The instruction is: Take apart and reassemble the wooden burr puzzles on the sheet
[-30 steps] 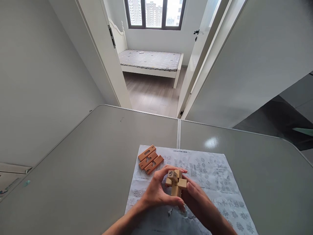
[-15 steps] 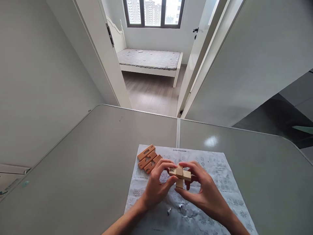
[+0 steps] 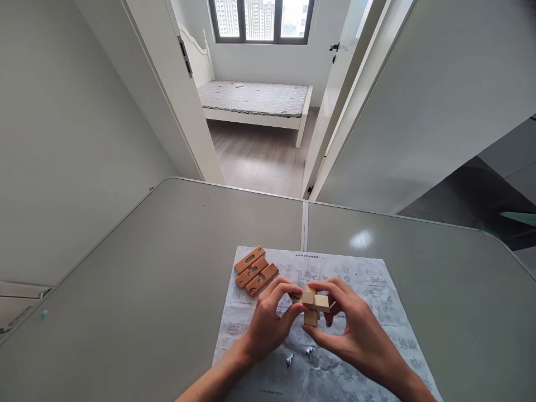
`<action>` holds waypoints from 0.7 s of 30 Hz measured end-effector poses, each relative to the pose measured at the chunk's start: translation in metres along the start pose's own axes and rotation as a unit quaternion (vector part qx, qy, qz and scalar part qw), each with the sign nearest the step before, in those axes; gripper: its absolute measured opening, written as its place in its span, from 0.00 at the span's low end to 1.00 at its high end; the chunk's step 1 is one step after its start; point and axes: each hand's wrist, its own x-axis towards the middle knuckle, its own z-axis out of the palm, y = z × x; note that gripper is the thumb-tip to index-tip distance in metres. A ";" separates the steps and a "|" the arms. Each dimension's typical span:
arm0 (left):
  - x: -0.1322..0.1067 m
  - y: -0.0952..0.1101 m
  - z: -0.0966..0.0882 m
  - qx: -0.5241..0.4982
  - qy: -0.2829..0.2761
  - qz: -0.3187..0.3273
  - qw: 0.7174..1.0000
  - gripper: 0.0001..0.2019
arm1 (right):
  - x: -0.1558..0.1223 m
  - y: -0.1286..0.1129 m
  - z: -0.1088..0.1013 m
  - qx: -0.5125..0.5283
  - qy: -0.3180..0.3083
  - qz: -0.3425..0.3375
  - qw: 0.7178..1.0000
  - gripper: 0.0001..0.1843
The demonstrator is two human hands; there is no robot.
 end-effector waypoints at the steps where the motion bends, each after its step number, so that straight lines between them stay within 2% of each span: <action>1: -0.001 0.001 0.000 0.004 -0.001 0.003 1.000 0.07 | -0.001 -0.001 0.000 -0.006 0.001 0.005 1.000 0.20; 7: -0.002 0.004 0.002 0.003 -0.001 0.008 1.000 0.02 | -0.002 -0.004 0.000 -0.018 0.005 0.030 0.999 0.19; 12: -0.003 0.003 0.003 -0.013 -0.001 0.001 1.000 0.03 | -0.001 -0.005 -0.005 -0.025 -0.001 0.035 0.999 0.18; 21: -0.002 0.004 0.002 0.002 0.000 0.010 1.000 0.08 | 0.002 -0.006 -0.008 -0.071 0.020 -0.025 0.997 0.21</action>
